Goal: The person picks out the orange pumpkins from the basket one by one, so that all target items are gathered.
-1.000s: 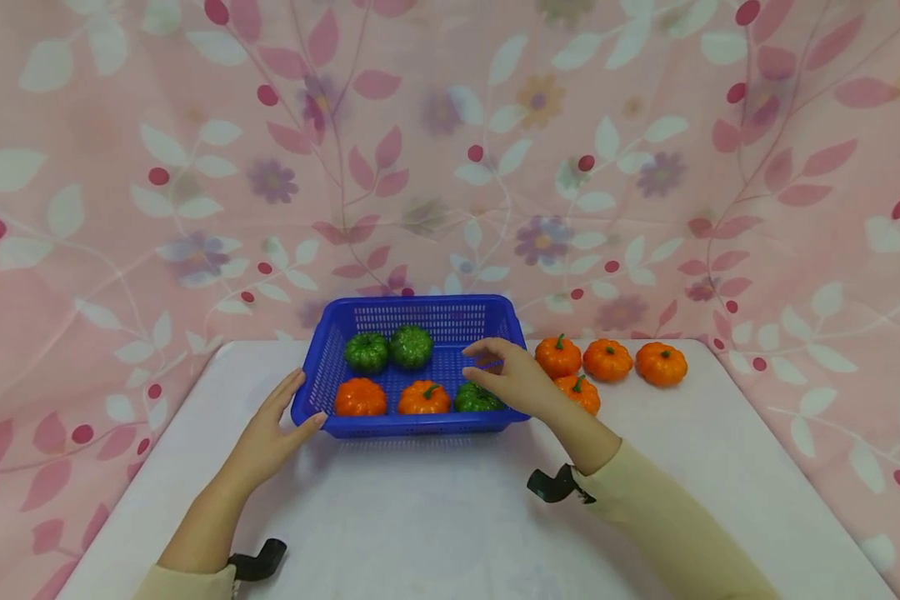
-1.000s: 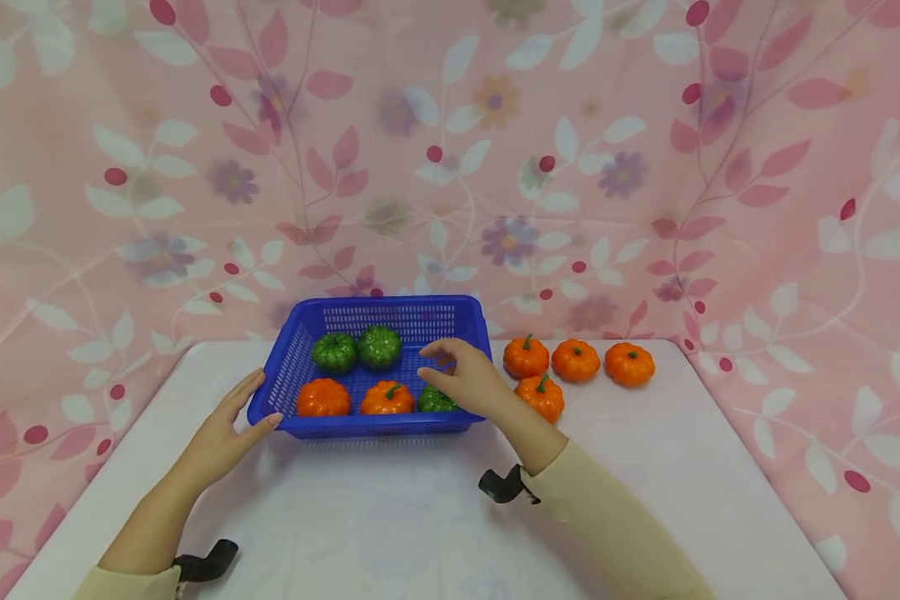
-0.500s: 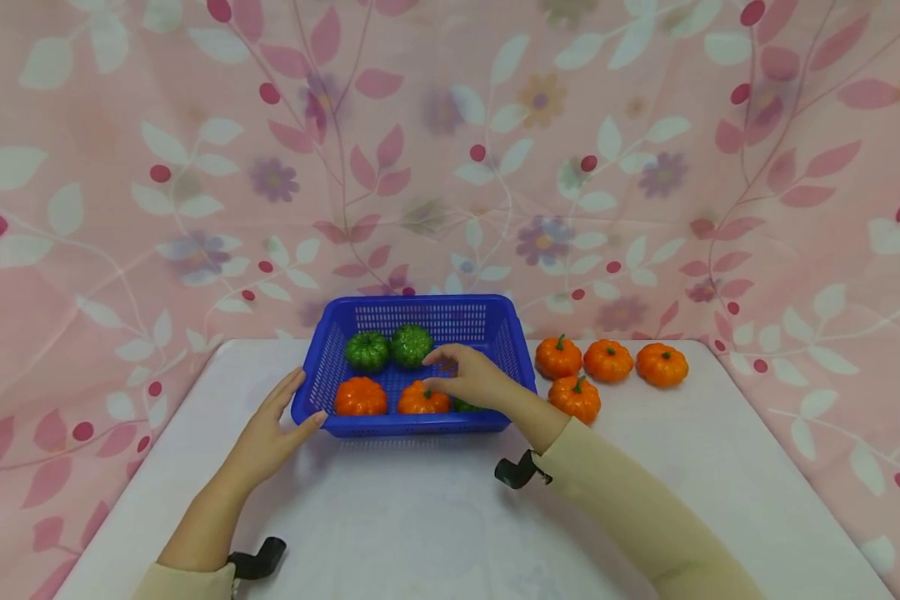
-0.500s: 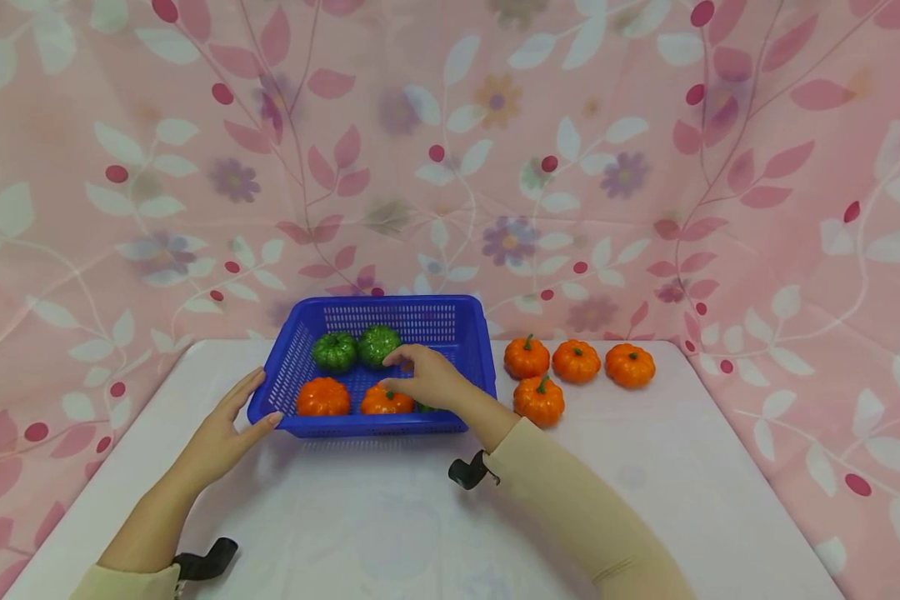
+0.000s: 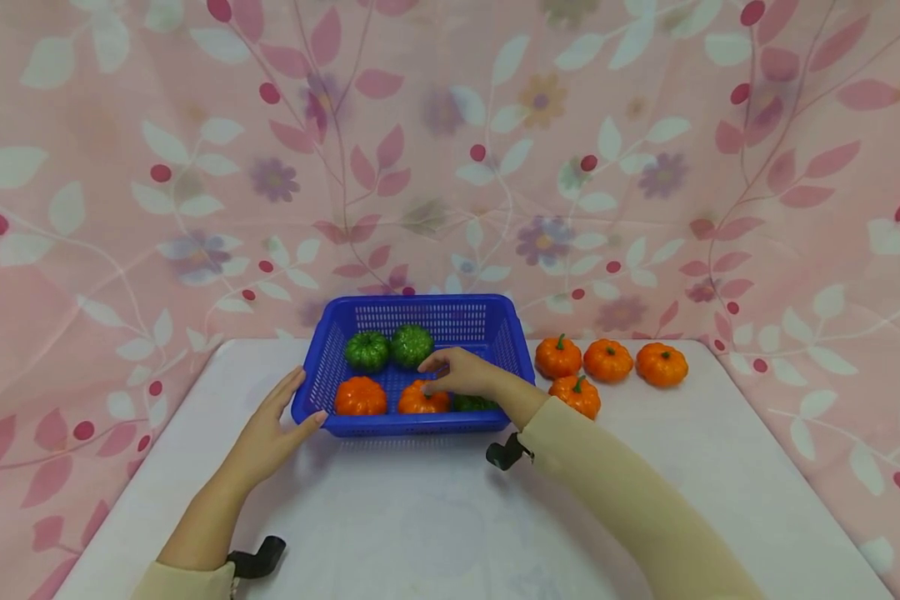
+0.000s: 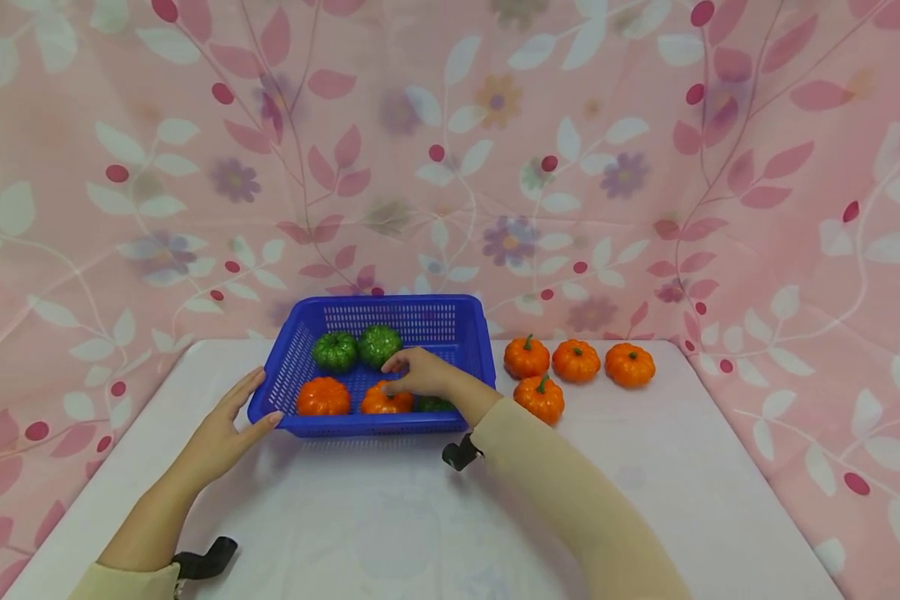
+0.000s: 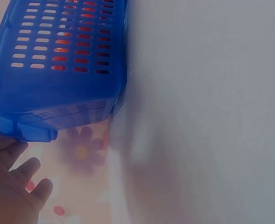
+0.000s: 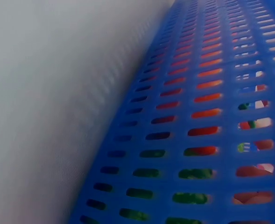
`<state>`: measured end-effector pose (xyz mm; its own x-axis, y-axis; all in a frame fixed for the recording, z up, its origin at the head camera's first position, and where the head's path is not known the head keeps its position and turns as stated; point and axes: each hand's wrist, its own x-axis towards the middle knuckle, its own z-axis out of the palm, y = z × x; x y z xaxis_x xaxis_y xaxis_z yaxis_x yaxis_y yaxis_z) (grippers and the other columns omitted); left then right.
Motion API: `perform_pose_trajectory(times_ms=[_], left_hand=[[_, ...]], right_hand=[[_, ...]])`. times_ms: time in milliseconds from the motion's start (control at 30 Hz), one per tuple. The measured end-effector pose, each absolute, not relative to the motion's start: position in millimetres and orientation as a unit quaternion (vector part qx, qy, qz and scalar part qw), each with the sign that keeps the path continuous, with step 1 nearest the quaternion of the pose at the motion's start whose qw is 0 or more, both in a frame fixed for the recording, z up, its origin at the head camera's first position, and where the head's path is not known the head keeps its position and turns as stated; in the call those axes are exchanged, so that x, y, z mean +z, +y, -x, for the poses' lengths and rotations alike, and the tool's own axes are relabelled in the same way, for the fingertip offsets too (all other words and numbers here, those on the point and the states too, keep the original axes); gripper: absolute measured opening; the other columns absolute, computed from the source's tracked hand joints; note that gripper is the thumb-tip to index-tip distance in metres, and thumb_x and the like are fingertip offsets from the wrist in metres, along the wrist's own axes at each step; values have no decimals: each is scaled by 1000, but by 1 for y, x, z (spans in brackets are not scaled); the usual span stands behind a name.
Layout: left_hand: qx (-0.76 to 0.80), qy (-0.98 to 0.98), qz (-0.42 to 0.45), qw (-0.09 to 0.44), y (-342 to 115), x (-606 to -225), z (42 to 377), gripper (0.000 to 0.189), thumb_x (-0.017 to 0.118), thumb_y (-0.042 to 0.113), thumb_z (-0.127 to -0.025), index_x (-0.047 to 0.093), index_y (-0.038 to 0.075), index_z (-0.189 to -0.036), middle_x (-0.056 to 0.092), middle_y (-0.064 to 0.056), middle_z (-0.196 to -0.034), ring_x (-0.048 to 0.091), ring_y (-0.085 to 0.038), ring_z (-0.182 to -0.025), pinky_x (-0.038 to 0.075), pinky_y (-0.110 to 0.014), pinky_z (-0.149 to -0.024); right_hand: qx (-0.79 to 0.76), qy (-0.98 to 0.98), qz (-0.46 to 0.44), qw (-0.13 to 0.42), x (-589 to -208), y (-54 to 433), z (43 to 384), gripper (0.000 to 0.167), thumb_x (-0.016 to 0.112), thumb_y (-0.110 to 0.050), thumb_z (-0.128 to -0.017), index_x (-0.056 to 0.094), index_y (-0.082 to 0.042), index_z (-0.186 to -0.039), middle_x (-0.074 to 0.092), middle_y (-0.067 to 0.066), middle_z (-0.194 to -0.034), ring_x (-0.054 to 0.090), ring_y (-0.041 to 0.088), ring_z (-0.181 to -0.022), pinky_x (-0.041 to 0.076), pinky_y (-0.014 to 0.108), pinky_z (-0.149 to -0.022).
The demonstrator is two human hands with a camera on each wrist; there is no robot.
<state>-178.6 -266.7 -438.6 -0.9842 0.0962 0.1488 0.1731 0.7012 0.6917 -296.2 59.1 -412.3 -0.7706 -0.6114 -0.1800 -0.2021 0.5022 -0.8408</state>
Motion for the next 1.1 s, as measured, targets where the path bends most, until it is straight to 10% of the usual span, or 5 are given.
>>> perform_pose_trajectory(times_ms=[1100], left_hand=[[-377, -922, 72, 47, -268, -444, 180, 86, 65, 47, -95, 23, 7, -160, 18, -12, -166, 23, -46, -147, 25, -70, -111]], right_hand=[[-473, 841, 202, 167, -381, 79, 287, 37, 75, -26, -91, 69, -15, -125, 67, 6, -121, 63, 22, -111, 57, 36, -90]])
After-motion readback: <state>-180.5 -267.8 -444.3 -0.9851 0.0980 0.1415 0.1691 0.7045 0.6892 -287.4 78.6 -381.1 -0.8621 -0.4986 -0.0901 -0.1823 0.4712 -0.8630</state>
